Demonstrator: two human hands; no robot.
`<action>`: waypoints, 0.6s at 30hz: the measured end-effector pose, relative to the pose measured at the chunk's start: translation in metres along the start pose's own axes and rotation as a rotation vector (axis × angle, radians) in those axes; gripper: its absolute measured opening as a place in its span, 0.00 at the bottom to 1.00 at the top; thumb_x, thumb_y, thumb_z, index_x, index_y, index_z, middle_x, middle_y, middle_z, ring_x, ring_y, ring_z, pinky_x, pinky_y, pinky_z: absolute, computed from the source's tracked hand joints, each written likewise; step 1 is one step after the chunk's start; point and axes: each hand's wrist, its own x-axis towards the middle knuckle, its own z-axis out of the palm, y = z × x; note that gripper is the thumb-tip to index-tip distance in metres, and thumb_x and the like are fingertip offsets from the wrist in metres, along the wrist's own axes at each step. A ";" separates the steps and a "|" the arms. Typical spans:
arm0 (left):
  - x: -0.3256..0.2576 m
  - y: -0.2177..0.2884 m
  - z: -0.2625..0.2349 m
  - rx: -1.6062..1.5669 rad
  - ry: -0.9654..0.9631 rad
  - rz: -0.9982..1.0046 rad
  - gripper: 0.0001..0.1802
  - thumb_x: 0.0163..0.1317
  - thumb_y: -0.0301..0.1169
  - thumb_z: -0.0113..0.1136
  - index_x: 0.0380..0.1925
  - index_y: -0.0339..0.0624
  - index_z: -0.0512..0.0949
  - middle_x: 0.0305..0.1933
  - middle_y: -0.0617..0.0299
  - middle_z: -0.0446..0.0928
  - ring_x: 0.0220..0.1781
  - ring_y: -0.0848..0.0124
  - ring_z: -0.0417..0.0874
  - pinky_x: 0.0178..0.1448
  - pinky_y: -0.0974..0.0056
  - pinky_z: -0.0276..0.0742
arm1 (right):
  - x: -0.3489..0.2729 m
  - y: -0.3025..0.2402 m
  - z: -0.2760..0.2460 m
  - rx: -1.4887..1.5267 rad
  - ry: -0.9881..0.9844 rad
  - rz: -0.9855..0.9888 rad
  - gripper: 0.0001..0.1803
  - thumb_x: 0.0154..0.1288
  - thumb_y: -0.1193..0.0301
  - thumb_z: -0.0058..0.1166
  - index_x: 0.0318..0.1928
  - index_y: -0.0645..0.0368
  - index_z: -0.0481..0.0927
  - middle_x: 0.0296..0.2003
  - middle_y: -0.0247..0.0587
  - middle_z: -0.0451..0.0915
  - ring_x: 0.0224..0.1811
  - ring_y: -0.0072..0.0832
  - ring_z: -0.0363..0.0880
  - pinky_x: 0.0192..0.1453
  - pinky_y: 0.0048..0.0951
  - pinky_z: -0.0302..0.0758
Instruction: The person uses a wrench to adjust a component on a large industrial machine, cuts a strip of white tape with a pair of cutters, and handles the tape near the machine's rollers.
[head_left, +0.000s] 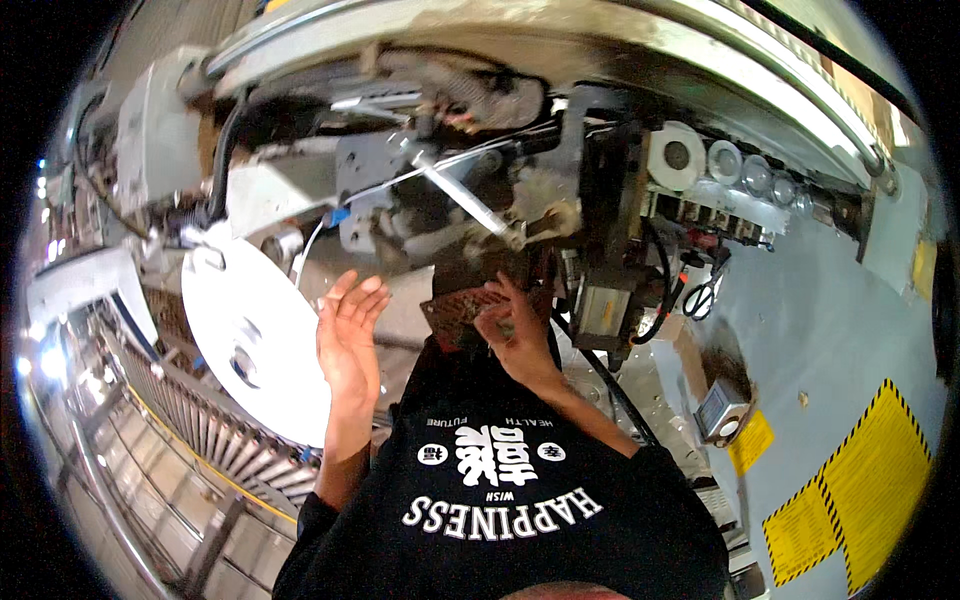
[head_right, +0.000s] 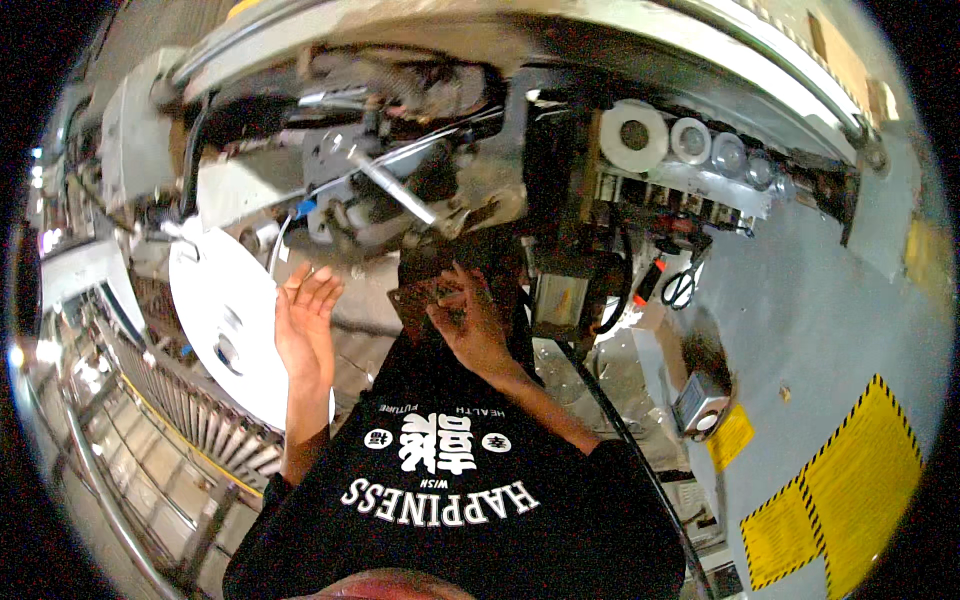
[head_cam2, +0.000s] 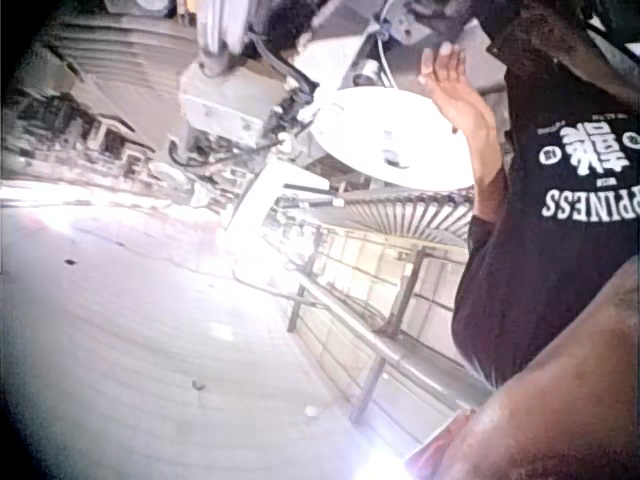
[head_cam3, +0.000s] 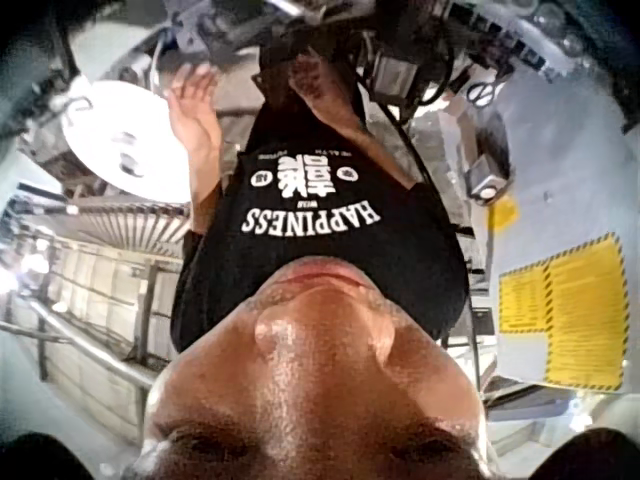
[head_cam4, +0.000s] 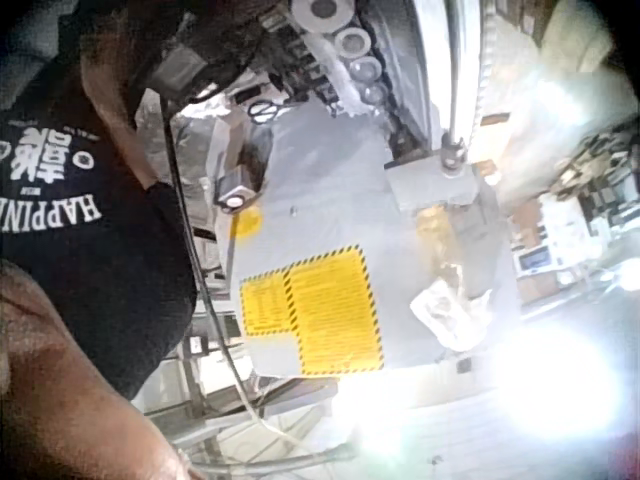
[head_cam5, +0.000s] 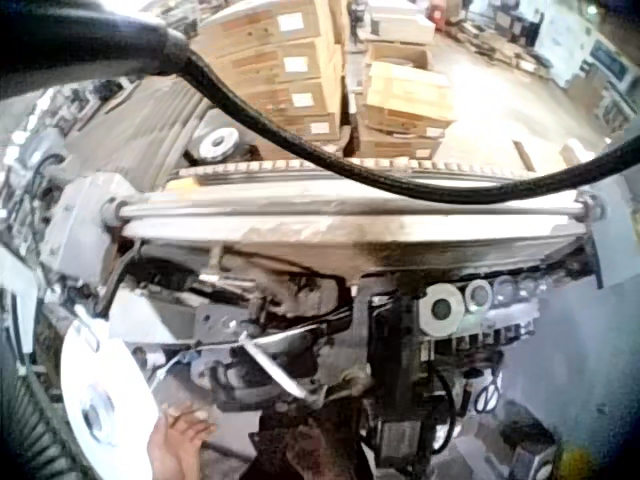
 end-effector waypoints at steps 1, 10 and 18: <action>-0.006 -0.004 -0.008 0.016 0.005 0.023 0.30 0.85 0.49 0.36 0.65 0.34 0.70 0.57 0.46 0.82 0.62 0.55 0.81 0.75 0.49 0.72 | -0.003 0.008 0.002 -0.013 -0.012 -0.037 0.42 0.74 0.66 0.65 0.80 0.58 0.56 0.64 0.47 0.77 0.53 0.31 0.83 0.64 0.40 0.78; -0.058 -0.024 -0.084 0.009 -0.048 0.130 0.27 0.84 0.48 0.39 0.60 0.35 0.75 0.50 0.52 0.84 0.56 0.59 0.84 0.70 0.51 0.75 | -0.055 -0.012 0.034 -0.091 -0.052 0.071 0.28 0.76 0.63 0.62 0.72 0.54 0.71 0.50 0.42 0.84 0.52 0.30 0.84 0.58 0.36 0.78; -0.104 -0.040 -0.197 -0.080 -0.078 0.261 0.28 0.83 0.49 0.43 0.60 0.32 0.75 0.47 0.52 0.84 0.51 0.62 0.83 0.64 0.54 0.75 | -0.125 -0.025 0.105 -0.236 0.007 -0.013 0.23 0.73 0.68 0.63 0.65 0.59 0.79 0.46 0.42 0.86 0.49 0.30 0.85 0.62 0.37 0.76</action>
